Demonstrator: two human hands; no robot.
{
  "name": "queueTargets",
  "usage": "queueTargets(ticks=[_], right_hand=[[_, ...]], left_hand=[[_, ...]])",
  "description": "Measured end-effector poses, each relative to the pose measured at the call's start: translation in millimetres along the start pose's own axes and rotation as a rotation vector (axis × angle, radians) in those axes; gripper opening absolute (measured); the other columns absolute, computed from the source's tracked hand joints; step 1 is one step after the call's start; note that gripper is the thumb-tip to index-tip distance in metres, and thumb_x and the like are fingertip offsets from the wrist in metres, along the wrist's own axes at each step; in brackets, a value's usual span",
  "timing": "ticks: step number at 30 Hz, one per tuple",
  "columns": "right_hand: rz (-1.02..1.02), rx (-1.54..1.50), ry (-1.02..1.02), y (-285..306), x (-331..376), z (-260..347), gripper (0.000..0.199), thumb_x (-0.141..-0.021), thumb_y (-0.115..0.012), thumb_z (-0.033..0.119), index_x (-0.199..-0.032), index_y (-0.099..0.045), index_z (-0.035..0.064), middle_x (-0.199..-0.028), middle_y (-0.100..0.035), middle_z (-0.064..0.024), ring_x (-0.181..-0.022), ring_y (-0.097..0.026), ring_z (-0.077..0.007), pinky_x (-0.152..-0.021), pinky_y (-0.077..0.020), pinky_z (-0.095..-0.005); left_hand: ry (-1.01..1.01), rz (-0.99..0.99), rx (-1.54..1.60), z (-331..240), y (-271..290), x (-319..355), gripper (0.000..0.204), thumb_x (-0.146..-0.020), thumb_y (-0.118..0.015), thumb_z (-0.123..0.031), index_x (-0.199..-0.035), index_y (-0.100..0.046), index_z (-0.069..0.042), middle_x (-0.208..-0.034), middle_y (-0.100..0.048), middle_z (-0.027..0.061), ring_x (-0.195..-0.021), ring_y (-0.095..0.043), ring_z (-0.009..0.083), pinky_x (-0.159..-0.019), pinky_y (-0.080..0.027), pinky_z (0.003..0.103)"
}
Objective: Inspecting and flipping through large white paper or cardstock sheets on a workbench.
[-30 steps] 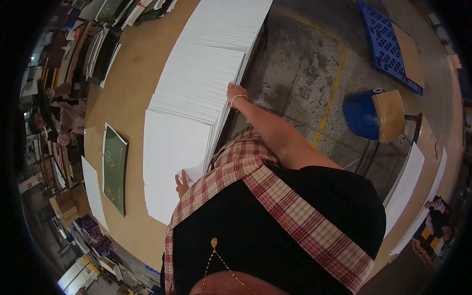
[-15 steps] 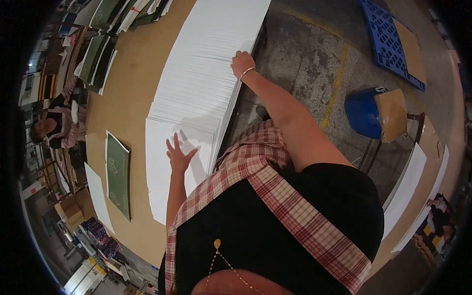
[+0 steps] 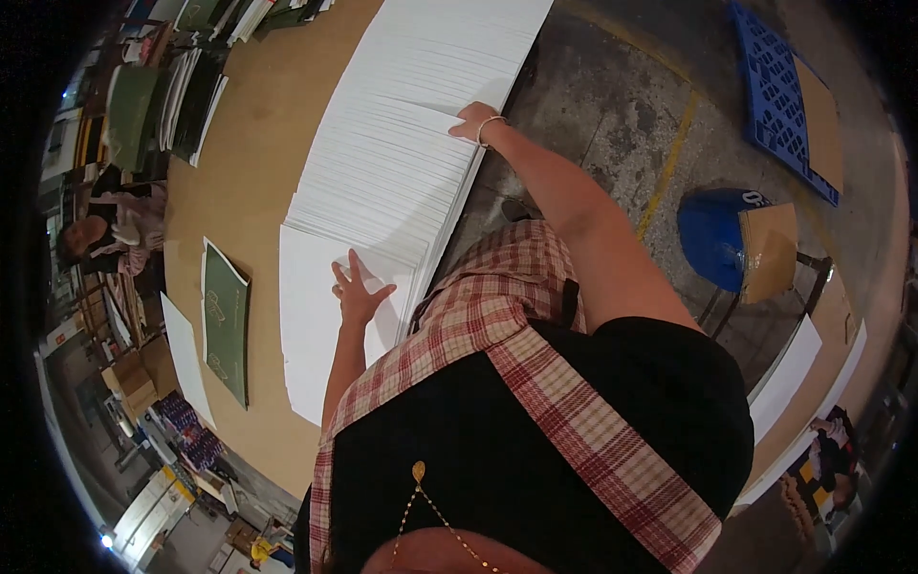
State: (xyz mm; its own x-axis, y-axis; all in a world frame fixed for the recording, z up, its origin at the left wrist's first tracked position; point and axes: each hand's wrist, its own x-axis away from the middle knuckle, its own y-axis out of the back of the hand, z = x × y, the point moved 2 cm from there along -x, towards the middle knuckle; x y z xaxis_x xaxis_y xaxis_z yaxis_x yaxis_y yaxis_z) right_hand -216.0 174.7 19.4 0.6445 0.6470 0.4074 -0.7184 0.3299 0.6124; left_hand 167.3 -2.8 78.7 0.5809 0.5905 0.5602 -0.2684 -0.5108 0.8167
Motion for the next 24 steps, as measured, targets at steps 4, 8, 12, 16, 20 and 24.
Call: queueTargets(ticks=[4, 8, 12, 16, 20, 24], right_hand=[[-0.024, 0.079, -0.026, -7.6, 4.6, 7.1, 0.048, -0.072, -0.065, 0.042, -0.099, -0.068, 0.0026, -0.097, -0.065, -0.0181, -0.091, -0.061, -0.0319, -0.08, -0.0481, -0.0389], [-0.006, 0.218, 0.0, -11.7, 8.8, 24.7, 0.043, -0.073, -0.064, 0.039, -0.096, -0.068, 0.0026, -0.098, -0.065, -0.0173, -0.09, -0.062, -0.0325, -0.08, -0.0489, -0.0391], [-0.082, 0.286, -0.029, -13.2, 16.8, 43.7, 0.032, -0.076, -0.064, 0.028, -0.094, -0.067, 0.0019, -0.095, -0.065, -0.0184, -0.089, -0.063, -0.0333, -0.08, -0.0495, -0.0409], [-0.323, 0.375, 0.03, -8.0, 31.7, 51.9, 0.032, -0.076, -0.067, 0.028, -0.094, -0.064, 0.0024, -0.096, -0.062, -0.0167, -0.093, -0.059, -0.0321, -0.08, -0.0481, -0.0424], [-0.46, 0.385, 0.135, -1.4, 33.1, 46.5, 0.038, -0.073, -0.07, 0.035, -0.093, -0.061, 0.0044, -0.096, -0.058, -0.0153, -0.095, -0.055, -0.0313, -0.08, -0.0465, -0.0411], [-0.387, 0.29, 0.049, 7.0, 13.4, 37.1, 0.03, -0.078, -0.066, 0.034, -0.092, -0.064, 0.0069, -0.097, -0.061, -0.0158, -0.094, -0.058, -0.0321, -0.079, -0.0477, -0.0413]], left_hand=[[-0.013, -0.016, 0.023, 7.8, -2.5, 2.2, 0.119, -0.058, -0.082, -0.047, -0.144, -0.001, -0.033, -0.149, 0.008, 0.0183, -0.125, -0.011, 0.0617, -0.087, -0.044, 0.059], [-0.015, -0.022, 0.005, 15.8, -5.2, 1.6, 0.119, -0.058, -0.082, -0.047, -0.145, -0.001, -0.033, -0.149, 0.008, 0.0183, -0.125, -0.012, 0.0609, -0.087, -0.044, 0.059], [-0.004, -0.003, -0.014, 17.9, -5.1, 0.5, 0.12, -0.058, -0.082, -0.047, -0.145, -0.001, -0.032, -0.149, 0.009, 0.02, -0.125, -0.013, 0.0601, -0.086, -0.044, 0.058], [-0.016, -0.003, 0.017, 13.2, -4.7, 5.7, 0.121, -0.057, -0.082, -0.047, -0.145, 0.0, -0.032, -0.149, 0.009, 0.0209, -0.124, -0.014, 0.0607, -0.086, -0.044, 0.058], [-0.001, -0.038, -0.003, 5.3, -8.3, 9.3, 0.121, -0.057, -0.082, -0.046, -0.145, 0.0, -0.033, -0.149, 0.009, 0.0205, -0.125, -0.012, 0.0612, -0.087, -0.045, 0.058], [0.021, -0.037, -0.01, -2.9, -10.3, 11.8, 0.121, -0.057, -0.082, -0.046, -0.144, 0.0, -0.033, -0.149, 0.008, 0.0193, -0.125, -0.01, 0.0618, -0.087, -0.045, 0.058]])
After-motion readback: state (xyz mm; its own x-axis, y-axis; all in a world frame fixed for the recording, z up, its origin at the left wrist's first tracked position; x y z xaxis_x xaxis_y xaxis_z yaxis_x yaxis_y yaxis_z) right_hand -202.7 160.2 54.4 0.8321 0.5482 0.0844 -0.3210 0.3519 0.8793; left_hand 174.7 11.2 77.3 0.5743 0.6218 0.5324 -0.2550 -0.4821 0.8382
